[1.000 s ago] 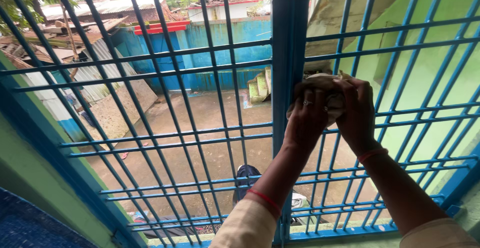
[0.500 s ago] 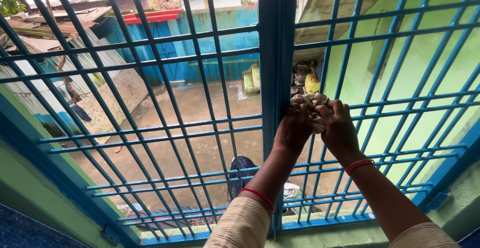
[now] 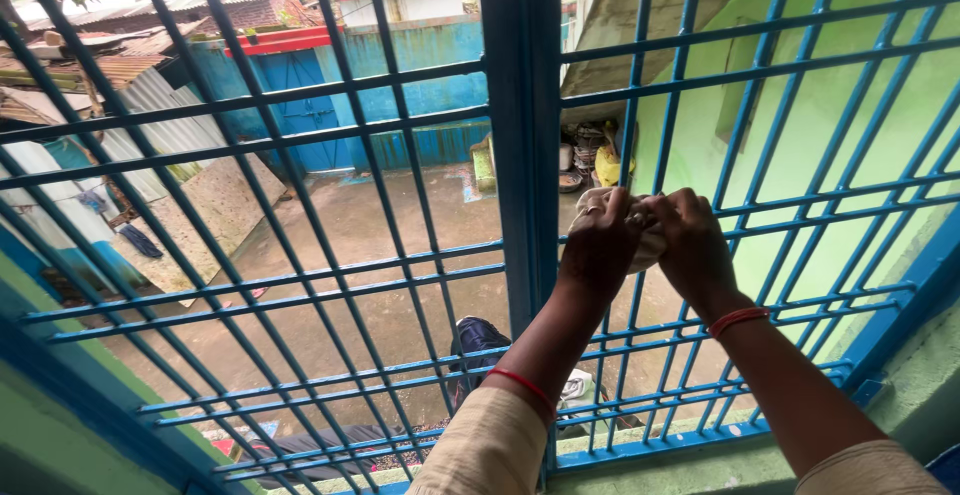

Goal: The person wipes a blue metal window grille with a cloth. They move the cloth along the horizontal and vertical bars, cleaning different sections of the grille.

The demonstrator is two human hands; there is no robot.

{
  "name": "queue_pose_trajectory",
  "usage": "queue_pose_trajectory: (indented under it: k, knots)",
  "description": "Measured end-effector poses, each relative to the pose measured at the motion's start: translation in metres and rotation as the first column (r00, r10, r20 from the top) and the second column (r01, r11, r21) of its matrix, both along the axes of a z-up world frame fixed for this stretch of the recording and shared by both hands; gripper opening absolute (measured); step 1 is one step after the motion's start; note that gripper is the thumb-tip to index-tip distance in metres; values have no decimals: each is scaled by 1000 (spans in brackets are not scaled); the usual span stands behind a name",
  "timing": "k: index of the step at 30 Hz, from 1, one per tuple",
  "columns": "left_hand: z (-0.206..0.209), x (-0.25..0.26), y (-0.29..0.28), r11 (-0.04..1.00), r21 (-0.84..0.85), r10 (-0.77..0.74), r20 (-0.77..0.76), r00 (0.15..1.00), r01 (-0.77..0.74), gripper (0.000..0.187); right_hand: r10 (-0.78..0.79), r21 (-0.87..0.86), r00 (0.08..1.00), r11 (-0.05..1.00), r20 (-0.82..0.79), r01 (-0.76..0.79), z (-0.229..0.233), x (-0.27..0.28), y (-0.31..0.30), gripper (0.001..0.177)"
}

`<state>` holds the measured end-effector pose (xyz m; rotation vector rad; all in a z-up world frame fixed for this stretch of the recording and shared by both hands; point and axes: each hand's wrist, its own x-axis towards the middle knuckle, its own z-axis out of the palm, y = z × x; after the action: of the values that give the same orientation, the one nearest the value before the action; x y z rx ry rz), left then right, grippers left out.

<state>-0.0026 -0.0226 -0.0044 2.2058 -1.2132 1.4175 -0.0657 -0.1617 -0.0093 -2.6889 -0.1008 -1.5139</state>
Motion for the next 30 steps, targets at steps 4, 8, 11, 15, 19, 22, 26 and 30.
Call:
queue_pose_trajectory:
  k: [4, 8, 11, 15, 19, 22, 26, 30]
  knots:
    - [-7, -5, 3, 998, -43, -56, -29, 998, 55, 33, -66, -60, 997, 996, 38, 68, -12, -4, 0, 31]
    - [-8, -12, 0, 991, -55, -122, 0, 993, 121, 27, -17, -58, 999, 998, -36, 15, -21, -11, -9, 36]
    - [-8, -19, -12, 985, 15, -172, -114, 979, 174, 36, -20, -37, 995, 999, -99, 17, -19, -20, -27, 41]
    - [-1, -31, -39, 990, -12, -139, 119, 983, 141, 41, -87, 13, 992, 996, 88, 86, -5, -42, -47, 45]
    - [8, -26, -72, 987, 0, -159, -84, 984, 160, 41, -157, 43, 984, 987, 89, 153, 7, -44, -73, 47]
    - [-1, -19, -89, 983, 24, -178, -166, 970, 184, 43, -1, -47, 999, 999, -41, -1, -5, -44, -87, 43]
    - [-21, -4, -93, 964, 7, -258, -218, 941, 266, 44, -17, -51, 998, 999, -63, 14, -20, -41, -96, 39]
    - [-31, -9, -107, 945, 166, -226, -289, 930, 281, 49, -50, 19, 985, 998, -163, 54, -34, -46, -105, 34]
